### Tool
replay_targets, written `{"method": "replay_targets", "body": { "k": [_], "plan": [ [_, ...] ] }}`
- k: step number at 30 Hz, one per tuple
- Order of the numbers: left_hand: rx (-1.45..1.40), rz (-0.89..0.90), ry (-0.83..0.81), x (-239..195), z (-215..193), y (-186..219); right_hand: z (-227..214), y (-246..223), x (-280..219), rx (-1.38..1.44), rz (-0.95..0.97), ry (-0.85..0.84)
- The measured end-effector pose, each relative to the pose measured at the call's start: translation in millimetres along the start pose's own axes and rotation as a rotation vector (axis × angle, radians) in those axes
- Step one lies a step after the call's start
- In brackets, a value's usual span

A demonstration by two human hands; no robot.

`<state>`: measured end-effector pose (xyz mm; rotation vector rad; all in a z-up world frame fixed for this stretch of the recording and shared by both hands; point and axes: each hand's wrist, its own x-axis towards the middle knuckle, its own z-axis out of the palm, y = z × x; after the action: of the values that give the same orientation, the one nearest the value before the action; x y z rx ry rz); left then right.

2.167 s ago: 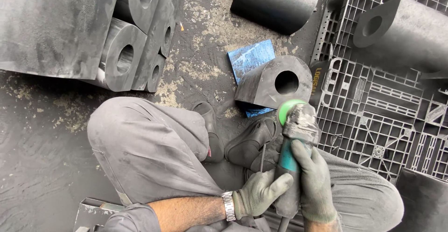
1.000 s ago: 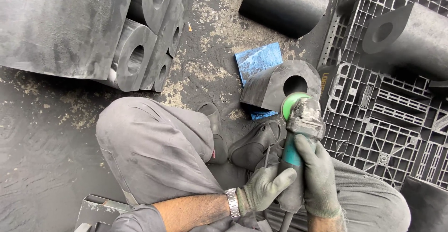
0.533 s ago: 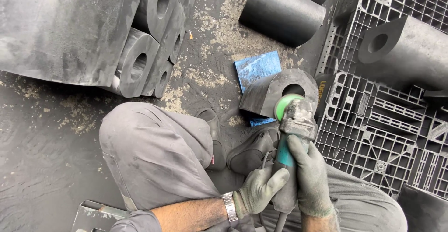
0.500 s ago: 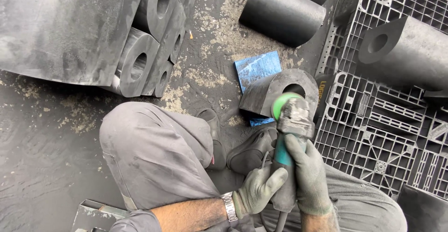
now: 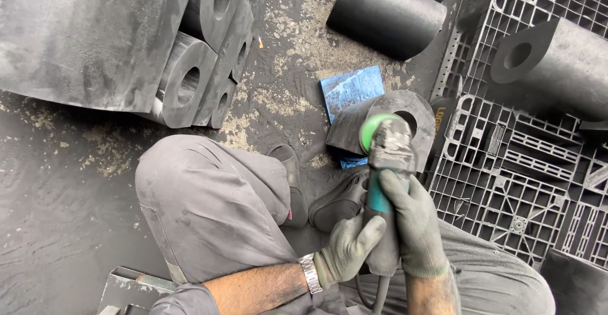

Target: Smoothing and shaping large industrial rubber components using a handheld angle grinder.

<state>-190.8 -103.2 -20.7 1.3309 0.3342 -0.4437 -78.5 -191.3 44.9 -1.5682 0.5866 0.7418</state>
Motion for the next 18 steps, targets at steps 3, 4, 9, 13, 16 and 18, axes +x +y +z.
{"method": "replay_targets", "body": {
  "k": [3, 4, 9, 13, 16, 18],
  "plan": [
    [0.007, 0.033, 0.005, 4, -1, -9, 1, -2, -1, -0.012, -0.006, -0.004],
    [0.028, 0.081, -0.001, 7, -1, -13, -1, 0, -1, 0.002, -0.023, 0.007],
    [0.093, 0.165, -0.081, 6, 7, 9, -25, 19, -35, 0.192, -0.123, 0.114],
    [0.105, 0.118, -0.15, -11, 12, 3, -40, 51, -54, 0.106, -0.142, 0.192],
    [0.084, 0.071, -0.172, -14, 19, -8, -47, 60, -51, 0.105, -0.135, 0.174],
    [0.094, 0.072, -0.161, -17, 21, -13, -41, 59, -54, 0.12, -0.123, 0.157]
  ]
}}
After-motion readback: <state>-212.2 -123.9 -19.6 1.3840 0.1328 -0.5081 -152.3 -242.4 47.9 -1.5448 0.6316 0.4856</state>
